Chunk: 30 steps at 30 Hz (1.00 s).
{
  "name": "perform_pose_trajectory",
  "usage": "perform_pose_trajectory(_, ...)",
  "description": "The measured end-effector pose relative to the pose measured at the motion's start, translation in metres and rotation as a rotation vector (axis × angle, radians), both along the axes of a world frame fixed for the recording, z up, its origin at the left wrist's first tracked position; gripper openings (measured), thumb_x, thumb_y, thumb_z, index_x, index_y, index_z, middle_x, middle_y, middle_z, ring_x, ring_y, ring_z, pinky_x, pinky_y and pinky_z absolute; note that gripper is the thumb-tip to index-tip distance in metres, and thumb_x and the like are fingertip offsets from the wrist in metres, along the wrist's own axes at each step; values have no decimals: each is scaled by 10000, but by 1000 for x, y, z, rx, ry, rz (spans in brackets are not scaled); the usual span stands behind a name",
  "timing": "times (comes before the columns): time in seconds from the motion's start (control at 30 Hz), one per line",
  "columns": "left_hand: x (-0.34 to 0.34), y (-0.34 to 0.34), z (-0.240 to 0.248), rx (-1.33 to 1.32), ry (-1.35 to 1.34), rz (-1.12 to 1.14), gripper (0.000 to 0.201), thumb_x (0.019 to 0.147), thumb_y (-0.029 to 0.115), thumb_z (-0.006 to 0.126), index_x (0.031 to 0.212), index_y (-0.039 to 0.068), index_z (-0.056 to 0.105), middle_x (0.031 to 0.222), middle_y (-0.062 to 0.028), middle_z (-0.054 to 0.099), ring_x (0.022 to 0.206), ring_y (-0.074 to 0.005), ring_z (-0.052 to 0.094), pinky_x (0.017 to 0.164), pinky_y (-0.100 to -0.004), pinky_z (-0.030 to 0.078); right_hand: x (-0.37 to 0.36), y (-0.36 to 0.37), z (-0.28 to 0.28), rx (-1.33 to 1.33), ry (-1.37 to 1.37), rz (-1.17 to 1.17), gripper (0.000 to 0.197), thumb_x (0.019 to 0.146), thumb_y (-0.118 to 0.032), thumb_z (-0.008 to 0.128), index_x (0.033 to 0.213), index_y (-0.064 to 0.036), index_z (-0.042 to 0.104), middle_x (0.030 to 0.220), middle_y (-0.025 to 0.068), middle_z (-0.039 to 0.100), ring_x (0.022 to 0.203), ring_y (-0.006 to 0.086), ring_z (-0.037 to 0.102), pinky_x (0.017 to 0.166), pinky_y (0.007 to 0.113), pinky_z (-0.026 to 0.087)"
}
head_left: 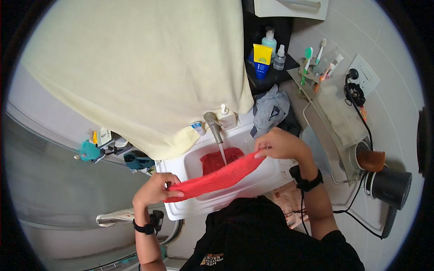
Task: Washing a red garment by hand in a bathroom sink.
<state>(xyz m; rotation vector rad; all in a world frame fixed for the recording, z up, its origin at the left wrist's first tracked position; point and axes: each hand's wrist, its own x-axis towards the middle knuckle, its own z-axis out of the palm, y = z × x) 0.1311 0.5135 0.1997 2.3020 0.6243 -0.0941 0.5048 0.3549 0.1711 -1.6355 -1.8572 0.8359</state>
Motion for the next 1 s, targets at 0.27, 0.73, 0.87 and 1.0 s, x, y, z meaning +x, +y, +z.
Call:
perform_pose_trajectory(0.27, 19, 24, 72, 286, -209, 228, 322, 694, 140, 844, 804, -14, 583, 724, -15, 548, 623, -91, 483, 535, -260, 414, 3, 33, 81, 376, -148, -213, 171, 818, -216, 703, 854, -51, 678, 610, 104, 590, 524, 184, 563, 510, 298, 418)
perform_pose_trajectory(0.73, 3, 7, 82, 486, -332, 362, 269, 753, 69, 773, 836, -34, 539, 700, -117, 553, 634, -188, 496, 608, -290, 440, -17, 5, 83, 673, -147, -218, 109, 798, -163, 711, 807, -58, 680, 697, 106, 632, 613, 250, 610, 565, 334, 465)
perform_pose_trajectory(0.87, -5, 2, 66, 328, -238, 355, 251, 802, 109, 753, 822, -28, 544, 633, -119, 536, 563, -163, 482, 552, -293, 434, -10, 3, 66, 600, -159, -140, 93, 799, -147, 702, 806, -58, 677, 684, 100, 628, 596, 257, 597, 547, 333, 449)
perform_pose_trajectory(1.0, 8, 18, 93, 376, -236, 362, 304, 795, 166, 772, 786, -30, 541, 559, -82, 469, 526, -120, 438, 507, -282, 405, -1, 28, 85, 517, -234, -239, 133, 827, -203, 689, 845, -72, 684, 616, 97, 584, 537, 225, 550, 521, 321, 428)
